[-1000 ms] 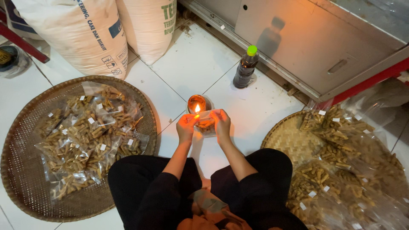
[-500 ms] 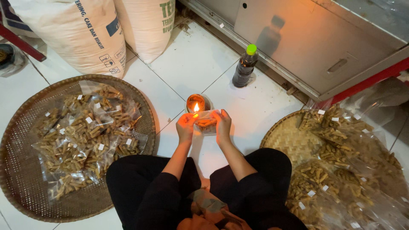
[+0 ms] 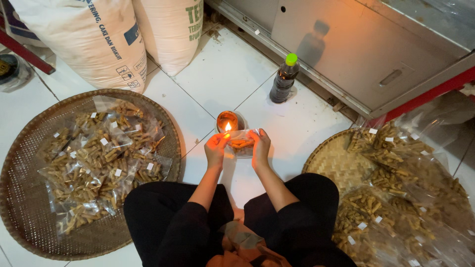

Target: The person sits on the floor and seals clear plastic bags filled with dried food sticks by melting the bag openings over a candle flame. They take bags from woven trays, pinch and melt each opening shut, and place the sealed bags back on the trays.

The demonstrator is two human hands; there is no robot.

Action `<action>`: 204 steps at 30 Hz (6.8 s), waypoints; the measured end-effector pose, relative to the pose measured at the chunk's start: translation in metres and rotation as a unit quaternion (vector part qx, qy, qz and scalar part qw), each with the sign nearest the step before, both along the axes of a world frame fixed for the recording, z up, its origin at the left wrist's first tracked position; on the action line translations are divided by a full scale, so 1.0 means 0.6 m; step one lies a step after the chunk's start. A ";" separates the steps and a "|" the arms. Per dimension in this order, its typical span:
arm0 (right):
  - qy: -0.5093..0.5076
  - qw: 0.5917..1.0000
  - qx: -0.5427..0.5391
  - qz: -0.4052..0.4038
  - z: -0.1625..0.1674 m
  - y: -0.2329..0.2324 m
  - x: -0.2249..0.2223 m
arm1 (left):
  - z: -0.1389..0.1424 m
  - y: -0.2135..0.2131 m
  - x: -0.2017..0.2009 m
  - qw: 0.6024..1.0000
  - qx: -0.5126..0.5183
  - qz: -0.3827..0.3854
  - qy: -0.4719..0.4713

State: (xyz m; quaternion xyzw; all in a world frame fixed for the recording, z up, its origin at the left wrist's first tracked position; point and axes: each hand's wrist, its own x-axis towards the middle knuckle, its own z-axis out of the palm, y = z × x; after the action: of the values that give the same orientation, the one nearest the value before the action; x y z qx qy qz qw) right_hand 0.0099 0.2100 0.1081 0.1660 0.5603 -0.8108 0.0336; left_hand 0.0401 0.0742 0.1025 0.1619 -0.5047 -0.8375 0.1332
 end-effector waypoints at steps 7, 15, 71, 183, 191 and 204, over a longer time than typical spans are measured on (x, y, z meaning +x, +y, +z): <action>0.042 0.999 0.003 -0.013 -0.005 0.001 0.001 | -0.007 0.005 -0.006 0.999 -0.005 0.035 0.002; 0.022 0.999 -0.014 -0.045 -0.004 0.001 -0.006 | -0.011 0.006 -0.005 1.000 0.013 0.020 -0.006; 0.326 0.794 0.412 0.307 0.073 0.039 0.061 | -0.016 -0.011 0.153 0.881 -0.467 0.024 0.075; 0.159 0.954 0.106 0.232 0.095 0.089 0.018 | 0.131 -0.009 0.067 0.955 -0.223 -0.182 0.066; 0.230 0.909 0.166 0.307 0.074 0.102 0.003 | 0.080 -0.084 0.053 0.946 -0.170 -0.277 0.000; 0.187 0.914 0.177 0.314 0.103 0.094 0.001 | 0.078 -0.116 0.064 0.961 -0.177 -0.202 0.068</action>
State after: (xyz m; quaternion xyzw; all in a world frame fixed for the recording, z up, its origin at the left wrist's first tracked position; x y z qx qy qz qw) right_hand 0.0104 0.2661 0.1698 -0.1704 0.7139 -0.6622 0.1511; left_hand 0.0784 0.0048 0.1493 -0.0271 -0.6568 -0.7533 0.0215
